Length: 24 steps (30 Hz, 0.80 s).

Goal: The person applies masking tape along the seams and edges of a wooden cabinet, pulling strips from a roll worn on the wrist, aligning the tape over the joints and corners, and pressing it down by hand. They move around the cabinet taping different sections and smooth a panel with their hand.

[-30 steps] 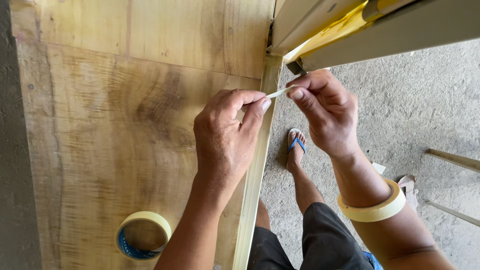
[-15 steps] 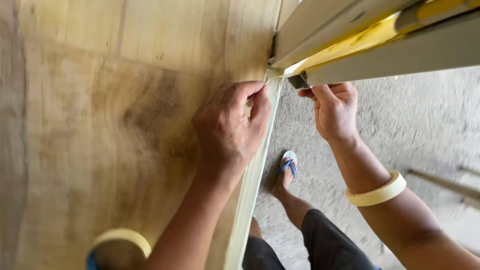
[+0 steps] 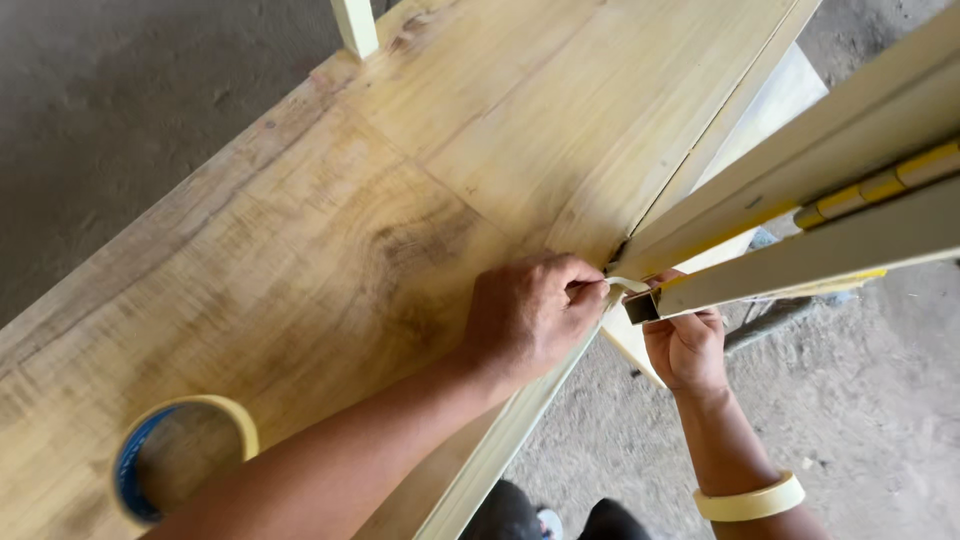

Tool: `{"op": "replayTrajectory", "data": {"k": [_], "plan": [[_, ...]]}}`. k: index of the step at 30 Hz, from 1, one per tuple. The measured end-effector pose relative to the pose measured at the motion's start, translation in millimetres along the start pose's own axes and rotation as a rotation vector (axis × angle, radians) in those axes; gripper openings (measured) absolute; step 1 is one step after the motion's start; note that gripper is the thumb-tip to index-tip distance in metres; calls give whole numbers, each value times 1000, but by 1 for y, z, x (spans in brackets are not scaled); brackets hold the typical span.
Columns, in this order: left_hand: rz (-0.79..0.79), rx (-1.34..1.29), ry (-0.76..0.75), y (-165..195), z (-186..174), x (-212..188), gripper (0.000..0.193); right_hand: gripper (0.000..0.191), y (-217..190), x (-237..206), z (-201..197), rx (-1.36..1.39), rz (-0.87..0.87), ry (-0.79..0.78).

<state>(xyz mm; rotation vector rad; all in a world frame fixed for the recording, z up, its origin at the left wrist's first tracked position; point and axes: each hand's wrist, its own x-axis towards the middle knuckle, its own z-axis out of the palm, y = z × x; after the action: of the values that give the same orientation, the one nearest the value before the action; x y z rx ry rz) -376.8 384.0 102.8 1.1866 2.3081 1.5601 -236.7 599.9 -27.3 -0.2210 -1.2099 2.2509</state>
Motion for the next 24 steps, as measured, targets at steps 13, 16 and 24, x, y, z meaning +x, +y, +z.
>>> {"op": "replayTrajectory", "data": {"k": [13, 16, 24], "plan": [[24, 220, -135, -1, 11, 8, 20, 17, 35, 34, -1, 95, -318, -412], [61, 235, -144, -5, 11, 12, 20, 26, 35, 37, -2, 168, -262, -356], [207, 194, -172, -10, 15, 15, 24, 26, 25, 50, -13, 36, -282, -480]]}}
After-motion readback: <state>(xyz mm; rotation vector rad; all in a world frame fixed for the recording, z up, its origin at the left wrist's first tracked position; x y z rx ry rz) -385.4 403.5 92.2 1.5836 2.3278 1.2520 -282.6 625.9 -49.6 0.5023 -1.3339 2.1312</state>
